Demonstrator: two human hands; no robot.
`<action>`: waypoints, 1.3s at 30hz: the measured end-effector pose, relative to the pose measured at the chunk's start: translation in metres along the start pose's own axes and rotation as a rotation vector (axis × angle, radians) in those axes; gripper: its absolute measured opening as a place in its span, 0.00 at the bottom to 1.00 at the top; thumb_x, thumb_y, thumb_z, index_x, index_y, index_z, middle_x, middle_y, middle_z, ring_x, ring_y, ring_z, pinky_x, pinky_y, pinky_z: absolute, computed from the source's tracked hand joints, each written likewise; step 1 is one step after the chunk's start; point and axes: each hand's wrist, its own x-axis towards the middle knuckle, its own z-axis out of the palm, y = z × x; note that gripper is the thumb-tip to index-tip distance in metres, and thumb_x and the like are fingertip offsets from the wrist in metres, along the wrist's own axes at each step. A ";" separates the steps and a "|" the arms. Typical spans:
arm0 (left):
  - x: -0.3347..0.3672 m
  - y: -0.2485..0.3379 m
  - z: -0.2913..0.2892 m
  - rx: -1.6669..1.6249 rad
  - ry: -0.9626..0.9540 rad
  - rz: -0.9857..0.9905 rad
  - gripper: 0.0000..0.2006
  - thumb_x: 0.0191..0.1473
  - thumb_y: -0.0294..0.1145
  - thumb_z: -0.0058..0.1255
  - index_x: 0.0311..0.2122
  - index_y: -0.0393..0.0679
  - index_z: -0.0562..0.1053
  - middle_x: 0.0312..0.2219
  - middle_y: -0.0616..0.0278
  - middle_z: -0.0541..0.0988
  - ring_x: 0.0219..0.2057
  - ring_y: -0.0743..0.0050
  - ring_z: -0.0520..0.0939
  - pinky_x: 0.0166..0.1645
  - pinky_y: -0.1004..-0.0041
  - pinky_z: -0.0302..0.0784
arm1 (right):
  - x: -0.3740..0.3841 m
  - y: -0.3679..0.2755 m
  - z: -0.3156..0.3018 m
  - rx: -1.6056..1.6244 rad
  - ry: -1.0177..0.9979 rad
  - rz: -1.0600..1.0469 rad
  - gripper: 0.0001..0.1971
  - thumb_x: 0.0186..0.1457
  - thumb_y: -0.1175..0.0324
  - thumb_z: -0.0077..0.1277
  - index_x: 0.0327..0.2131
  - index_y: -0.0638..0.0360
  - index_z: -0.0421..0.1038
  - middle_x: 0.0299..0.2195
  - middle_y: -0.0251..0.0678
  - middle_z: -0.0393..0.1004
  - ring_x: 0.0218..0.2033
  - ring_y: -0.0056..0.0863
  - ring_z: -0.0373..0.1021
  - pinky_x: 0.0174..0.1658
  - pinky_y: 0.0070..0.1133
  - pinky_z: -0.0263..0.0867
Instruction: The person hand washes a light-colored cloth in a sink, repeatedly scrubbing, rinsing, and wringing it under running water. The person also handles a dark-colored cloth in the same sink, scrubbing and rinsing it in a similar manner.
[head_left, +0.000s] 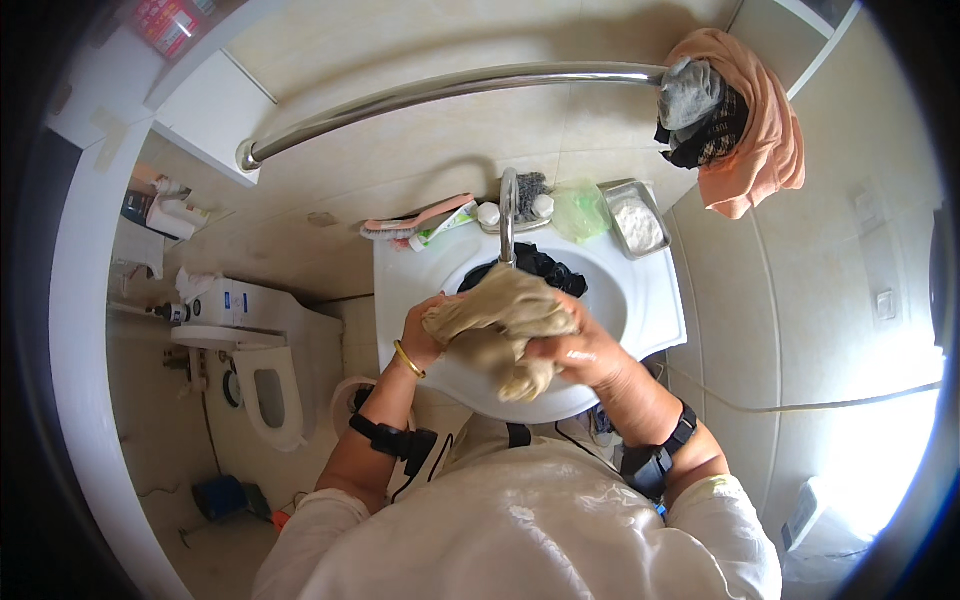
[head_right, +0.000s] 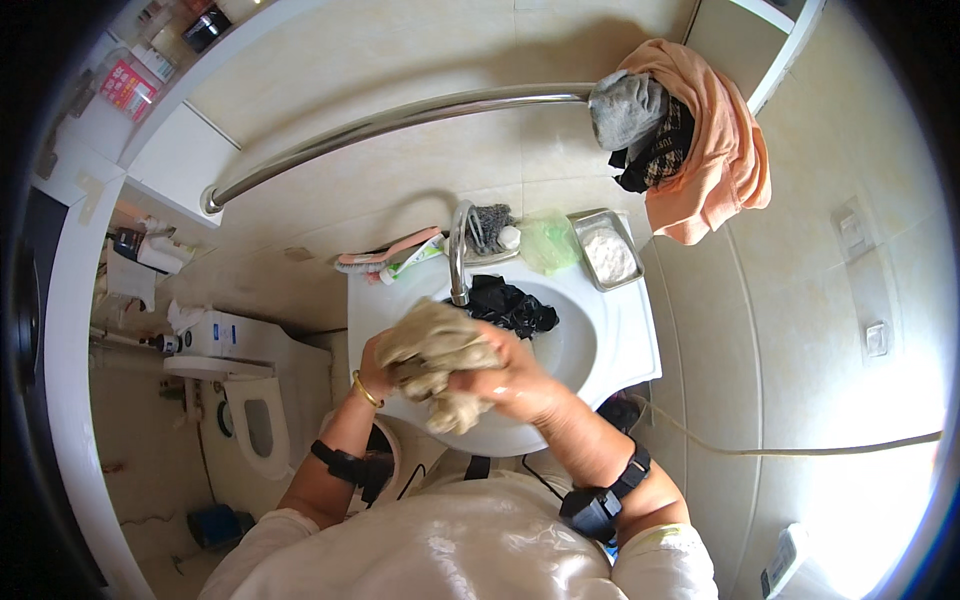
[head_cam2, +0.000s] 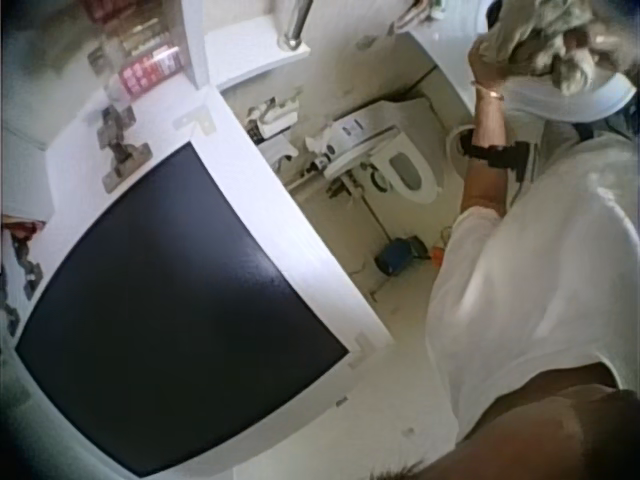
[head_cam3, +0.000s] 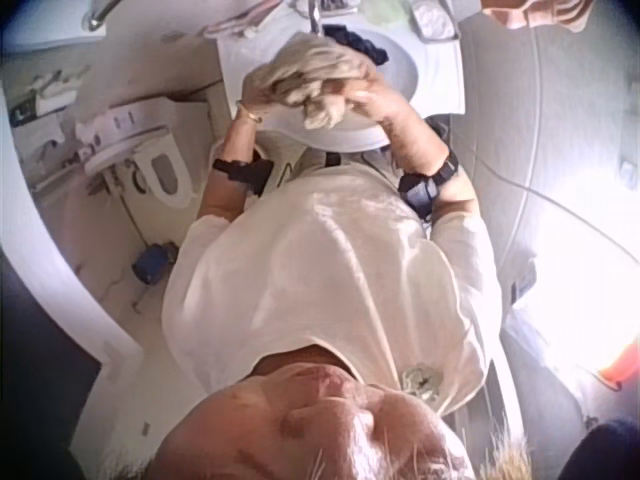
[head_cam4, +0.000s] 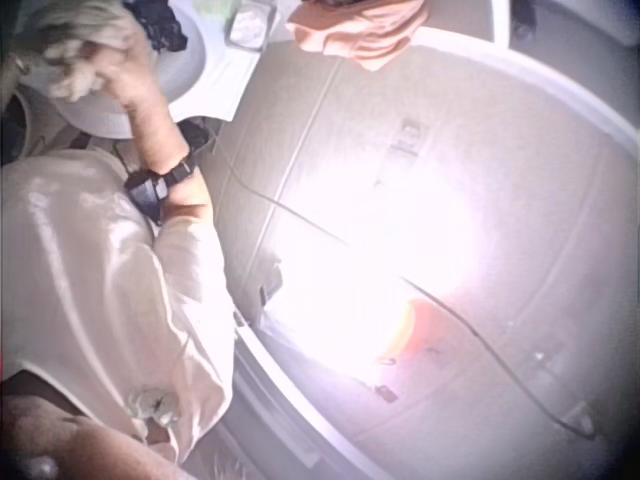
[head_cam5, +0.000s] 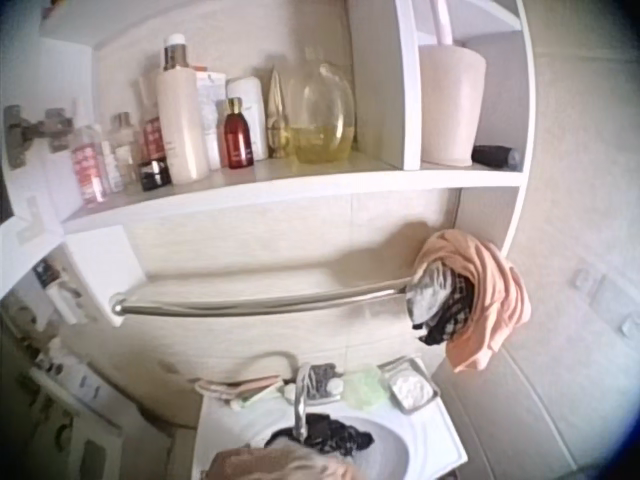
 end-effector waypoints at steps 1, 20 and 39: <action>-0.001 -0.004 0.003 -0.038 0.092 -0.135 0.09 0.45 0.22 0.55 0.34 0.37 0.71 0.36 0.59 0.76 0.41 0.79 0.73 0.46 0.78 0.68 | -0.002 0.005 -0.021 0.022 0.024 -0.021 0.27 0.43 0.77 0.51 0.51 0.64 0.60 0.43 0.37 0.69 0.44 0.26 0.67 0.49 0.24 0.64; 0.060 -0.106 0.110 1.453 -0.437 -0.423 0.24 0.50 0.44 0.47 0.54 0.64 0.63 0.40 0.58 0.69 0.39 0.53 0.76 0.42 0.56 0.68 | 0.029 0.136 -0.189 -1.479 0.893 0.637 0.29 0.46 0.64 0.50 0.53 0.57 0.55 0.47 0.54 0.61 0.47 0.52 0.64 0.48 0.37 0.63; 0.055 -0.127 0.061 -0.855 0.132 -0.850 0.22 0.59 0.51 0.37 0.44 0.43 0.71 0.41 0.60 0.76 0.44 0.65 0.76 0.49 0.64 0.71 | 0.017 0.143 -0.117 -1.382 0.429 -0.378 0.12 0.39 0.69 0.50 0.32 0.60 0.70 0.46 0.50 0.64 0.46 0.49 0.57 0.51 0.39 0.56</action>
